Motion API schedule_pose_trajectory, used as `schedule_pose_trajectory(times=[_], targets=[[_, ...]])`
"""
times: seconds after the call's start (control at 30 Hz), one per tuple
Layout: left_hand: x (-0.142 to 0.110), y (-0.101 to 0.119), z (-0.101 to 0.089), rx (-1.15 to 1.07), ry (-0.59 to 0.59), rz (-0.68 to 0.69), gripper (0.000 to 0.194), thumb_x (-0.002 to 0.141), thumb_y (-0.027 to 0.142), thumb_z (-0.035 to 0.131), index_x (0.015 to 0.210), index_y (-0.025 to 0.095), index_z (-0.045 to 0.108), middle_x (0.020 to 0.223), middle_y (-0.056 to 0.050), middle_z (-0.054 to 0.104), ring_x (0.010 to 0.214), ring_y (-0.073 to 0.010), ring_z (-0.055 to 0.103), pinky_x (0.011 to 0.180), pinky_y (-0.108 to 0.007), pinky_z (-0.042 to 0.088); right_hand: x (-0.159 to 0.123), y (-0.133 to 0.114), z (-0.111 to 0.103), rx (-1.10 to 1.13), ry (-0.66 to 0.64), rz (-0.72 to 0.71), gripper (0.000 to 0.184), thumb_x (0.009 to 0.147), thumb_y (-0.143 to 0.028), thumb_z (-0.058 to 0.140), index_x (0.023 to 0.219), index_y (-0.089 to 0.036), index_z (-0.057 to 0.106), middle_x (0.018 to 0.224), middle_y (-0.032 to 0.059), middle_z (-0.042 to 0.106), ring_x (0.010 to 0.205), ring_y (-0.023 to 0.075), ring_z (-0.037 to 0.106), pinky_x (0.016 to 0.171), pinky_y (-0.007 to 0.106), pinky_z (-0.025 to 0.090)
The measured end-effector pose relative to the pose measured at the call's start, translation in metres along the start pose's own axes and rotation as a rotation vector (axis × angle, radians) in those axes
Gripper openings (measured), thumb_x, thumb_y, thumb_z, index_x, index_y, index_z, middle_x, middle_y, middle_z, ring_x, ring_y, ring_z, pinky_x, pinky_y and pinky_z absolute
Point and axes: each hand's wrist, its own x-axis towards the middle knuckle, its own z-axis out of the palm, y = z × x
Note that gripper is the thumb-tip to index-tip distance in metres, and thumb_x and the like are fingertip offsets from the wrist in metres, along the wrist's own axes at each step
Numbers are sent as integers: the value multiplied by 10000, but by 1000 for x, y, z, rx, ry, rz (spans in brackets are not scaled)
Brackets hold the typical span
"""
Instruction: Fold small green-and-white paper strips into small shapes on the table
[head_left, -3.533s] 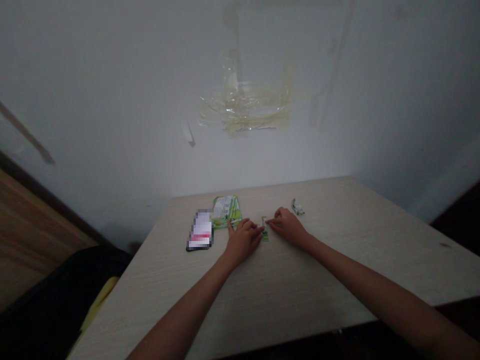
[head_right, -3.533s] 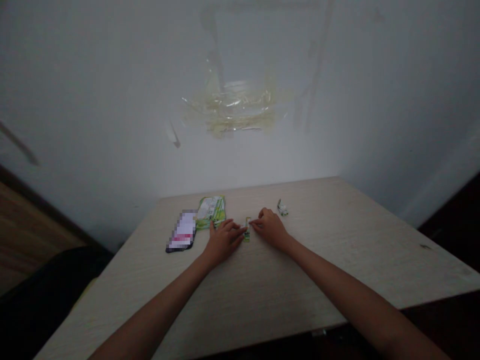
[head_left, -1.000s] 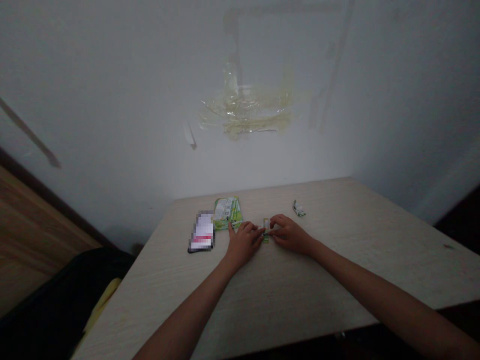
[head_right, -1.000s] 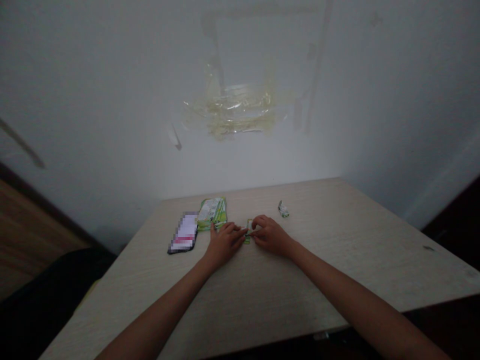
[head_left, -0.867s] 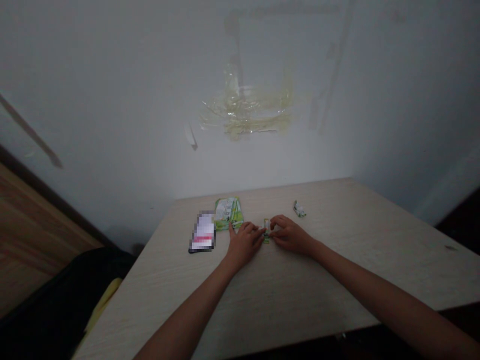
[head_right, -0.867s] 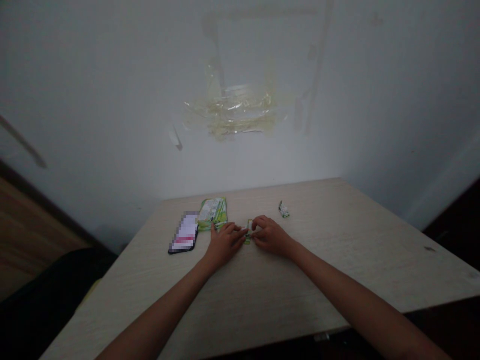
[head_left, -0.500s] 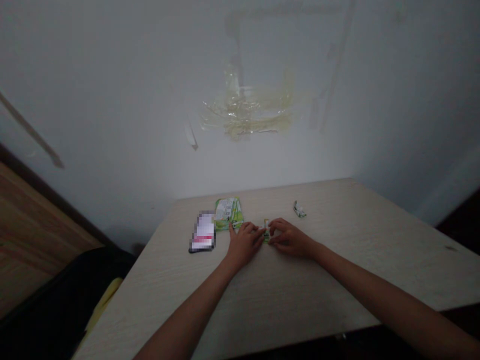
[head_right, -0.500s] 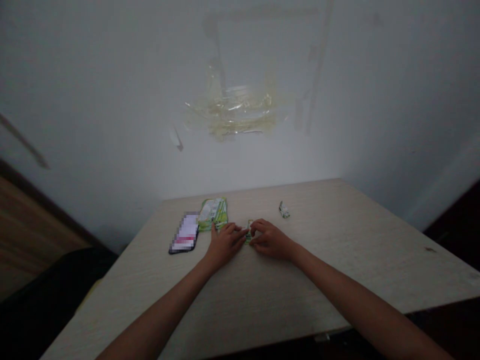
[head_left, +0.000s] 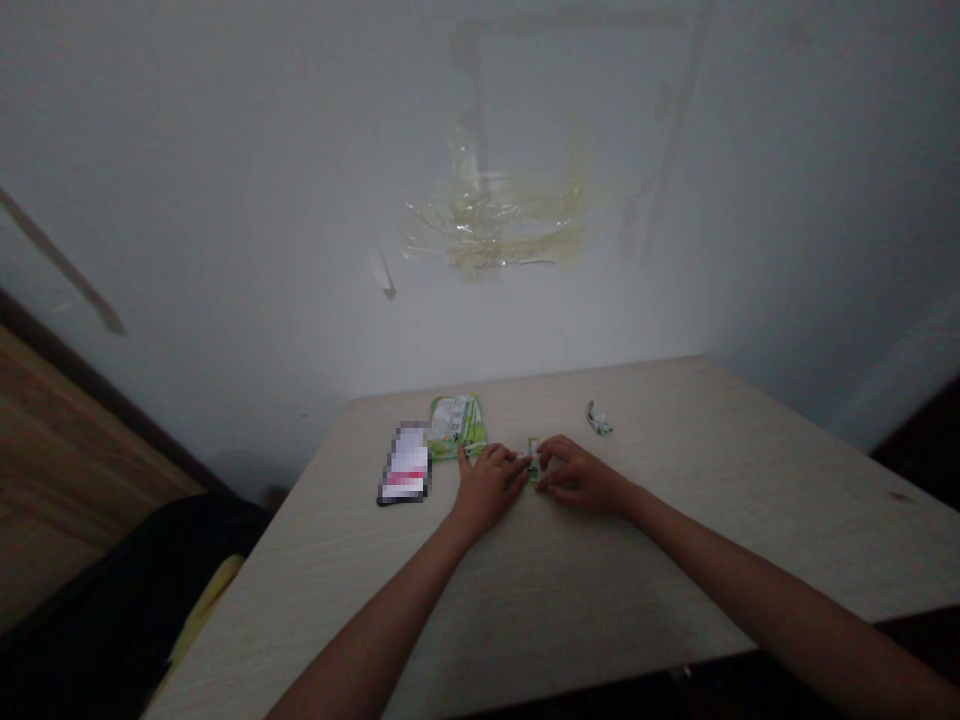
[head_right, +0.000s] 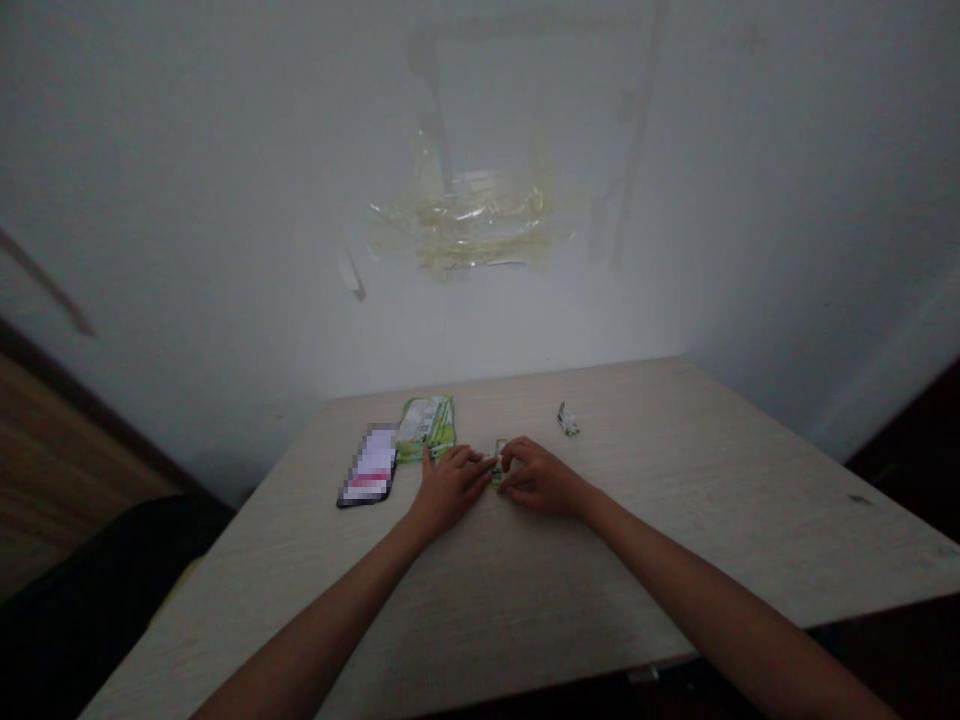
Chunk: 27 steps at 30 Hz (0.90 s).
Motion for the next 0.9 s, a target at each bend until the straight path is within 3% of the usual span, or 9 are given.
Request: schedule_pose_trajectory(times=[0.13, 0.3, 0.53, 0.9], targets=[[0, 0, 1, -9, -1, 1, 304, 943, 394, 478, 1226, 406, 588, 1152, -14, 635, 1221, -241, 470, 1069, -741, -12, -1, 6, 1, -7, 89, 69, 249, 819, -115, 639, 995, -263, 736, 1057, 78, 588, 1057, 202, 541, 944, 402, 458], [0, -1, 2, 6, 1, 4, 310, 941, 394, 477, 1231, 414, 586, 1159, -13, 630, 1219, -245, 473, 1075, -739, -5, 0, 4, 1, -53, 45, 79, 195, 822, -146, 652, 958, -248, 748, 1040, 83, 591, 1032, 205, 545, 920, 381, 464], [0, -2, 2, -9, -18, -5, 308, 944, 394, 474, 1230, 423, 586, 1195, -12, 631, 1239, -250, 466, 1068, -746, 3, 1, 11, 9, -196, 91, 168, 131, 820, -166, 649, 868, -207, 763, 1013, 96, 584, 986, 213, 544, 889, 377, 467], [1, -4, 6, -22, 1, -2, 301, 930, 371, 513, 1215, 417, 599, 1191, -6, 643, 1256, -259, 466, 1061, -757, -15, 7, 23, 14, -330, 93, 338, 184, 846, -231, 632, 964, -260, 770, 1030, 96, 560, 971, 216, 535, 858, 361, 458]])
